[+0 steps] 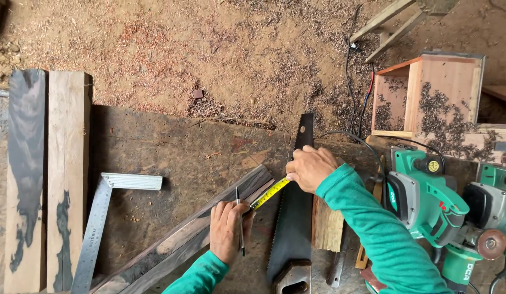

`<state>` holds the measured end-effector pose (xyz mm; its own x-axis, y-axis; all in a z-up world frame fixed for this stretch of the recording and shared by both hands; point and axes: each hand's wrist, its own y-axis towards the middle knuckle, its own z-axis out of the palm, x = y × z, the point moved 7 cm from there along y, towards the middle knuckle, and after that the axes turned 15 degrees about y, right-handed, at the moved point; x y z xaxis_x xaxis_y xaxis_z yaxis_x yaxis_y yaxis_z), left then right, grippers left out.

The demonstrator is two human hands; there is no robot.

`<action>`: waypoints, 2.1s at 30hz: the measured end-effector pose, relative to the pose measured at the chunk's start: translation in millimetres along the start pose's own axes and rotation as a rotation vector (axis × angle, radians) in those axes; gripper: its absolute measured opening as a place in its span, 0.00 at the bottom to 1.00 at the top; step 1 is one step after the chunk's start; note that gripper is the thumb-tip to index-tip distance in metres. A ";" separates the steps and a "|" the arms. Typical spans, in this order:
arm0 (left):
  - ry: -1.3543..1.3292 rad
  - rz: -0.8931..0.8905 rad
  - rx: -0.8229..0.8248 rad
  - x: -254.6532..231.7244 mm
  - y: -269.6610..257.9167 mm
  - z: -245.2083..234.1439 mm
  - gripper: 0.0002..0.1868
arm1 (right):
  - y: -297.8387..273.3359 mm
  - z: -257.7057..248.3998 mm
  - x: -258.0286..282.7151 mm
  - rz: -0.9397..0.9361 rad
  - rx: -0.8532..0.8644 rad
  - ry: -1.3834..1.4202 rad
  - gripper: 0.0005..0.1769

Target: The recorder is measuring and marking wood planks using a square, a pencil, and a tape measure on a workbench.

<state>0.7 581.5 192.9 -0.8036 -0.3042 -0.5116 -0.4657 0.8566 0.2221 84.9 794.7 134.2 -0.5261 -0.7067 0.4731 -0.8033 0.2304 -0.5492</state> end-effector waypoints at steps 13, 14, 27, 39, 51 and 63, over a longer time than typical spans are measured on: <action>-0.047 -0.076 0.056 7.5 -6.4 -23.5 0.21 | -27.3 -5.5 13.2 -0.080 -0.048 0.103 0.11; -0.039 -0.079 0.053 20.2 -11.7 -35.4 0.21 | -38.6 -2.3 17.7 -0.089 -0.049 0.103 0.11; 0.883 -0.545 0.159 217.5 -138.0 -175.1 0.29 | -125.3 162.0 171.2 -0.436 -0.181 0.228 0.30; 0.616 -0.457 -0.053 220.7 -138.5 -213.5 0.20 | -165.9 175.4 137.8 -0.226 -0.523 0.123 0.23; 0.404 0.673 0.356 88.5 -20.5 -147.0 0.15 | -168.5 130.8 113.9 0.060 -0.826 0.724 0.28; 0.302 0.268 0.211 41.9 -15.4 -85.6 0.28 | -63.0 278.5 125.9 0.313 -0.534 1.972 0.12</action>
<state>-57.5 519.9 239.1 -0.9721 -0.1414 -0.1873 -0.1662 0.9783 0.1238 147.0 505.0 36.5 0.1330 0.8135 0.5662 -0.4398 0.5604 -0.7018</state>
